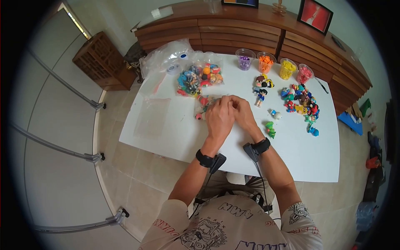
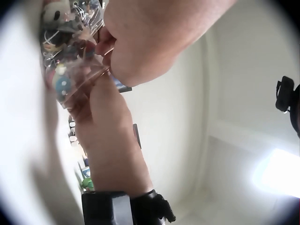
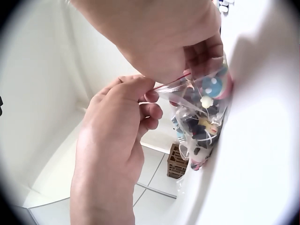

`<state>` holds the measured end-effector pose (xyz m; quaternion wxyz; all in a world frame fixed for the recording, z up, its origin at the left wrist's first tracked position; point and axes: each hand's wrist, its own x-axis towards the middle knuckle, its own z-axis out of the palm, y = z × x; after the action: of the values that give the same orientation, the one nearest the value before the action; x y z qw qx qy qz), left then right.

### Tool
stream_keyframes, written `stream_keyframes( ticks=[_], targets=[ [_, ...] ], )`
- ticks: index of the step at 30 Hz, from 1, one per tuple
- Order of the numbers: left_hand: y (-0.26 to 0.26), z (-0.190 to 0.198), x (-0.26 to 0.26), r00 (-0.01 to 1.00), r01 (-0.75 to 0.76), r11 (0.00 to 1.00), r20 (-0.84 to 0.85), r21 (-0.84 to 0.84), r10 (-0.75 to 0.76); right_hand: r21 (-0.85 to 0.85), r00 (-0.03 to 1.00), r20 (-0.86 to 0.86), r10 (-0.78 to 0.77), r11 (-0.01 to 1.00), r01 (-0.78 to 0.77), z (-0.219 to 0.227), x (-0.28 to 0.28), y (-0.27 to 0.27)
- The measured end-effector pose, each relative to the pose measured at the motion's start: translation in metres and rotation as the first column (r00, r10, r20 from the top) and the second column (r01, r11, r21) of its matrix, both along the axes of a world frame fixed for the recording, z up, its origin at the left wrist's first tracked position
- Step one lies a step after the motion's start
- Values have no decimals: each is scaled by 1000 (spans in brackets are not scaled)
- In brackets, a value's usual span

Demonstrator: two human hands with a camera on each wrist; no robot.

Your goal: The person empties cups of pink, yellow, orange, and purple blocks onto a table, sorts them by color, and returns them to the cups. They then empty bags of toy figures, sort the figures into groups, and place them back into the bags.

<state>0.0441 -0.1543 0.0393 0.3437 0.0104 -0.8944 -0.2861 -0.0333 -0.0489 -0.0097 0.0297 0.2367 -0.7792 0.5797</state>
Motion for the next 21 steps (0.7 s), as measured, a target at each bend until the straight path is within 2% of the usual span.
stream_keyframes(
  ticks=[2,6,8,12,14,15,17,18,20,21],
  targets=[
    [-3,1,-3,1000,-19,1000,8,-12,19,-231,989,53,140,965,-125,-7,-1,-2],
    [-2,-7,-9,999,-10,997,-36,-72,8,-169,985,126,117,981,-95,-3,-9,-9],
    [-5,-10,-12,998,-25,997,-51,-76,22,73,985,166,-49,997,37,0,-10,-16],
    [-13,-5,-11,996,-77,997,-35,-14,76,-58,996,90,-30,998,35,-4,-6,-24],
    [-15,-2,-11,998,-53,998,-37,-18,52,-143,977,149,153,981,-131,-13,-9,-21],
    [-15,-2,-8,999,-27,999,-30,-19,26,-142,976,152,155,981,-133,-16,-9,-21],
    [-15,-3,-9,999,-17,999,-37,-28,16,-267,952,144,271,937,-227,-15,-12,-23],
    [-13,-4,-10,999,-3,999,-45,-34,1,-265,952,142,273,937,-229,-13,-13,-24],
    [-8,-8,-7,999,-7,998,-39,-57,5,-14,999,5,42,999,-42,-14,-8,-22],
    [-7,-6,-10,999,-15,996,-48,-84,11,-14,999,-3,46,999,-46,-11,-8,-23]
  ],
)
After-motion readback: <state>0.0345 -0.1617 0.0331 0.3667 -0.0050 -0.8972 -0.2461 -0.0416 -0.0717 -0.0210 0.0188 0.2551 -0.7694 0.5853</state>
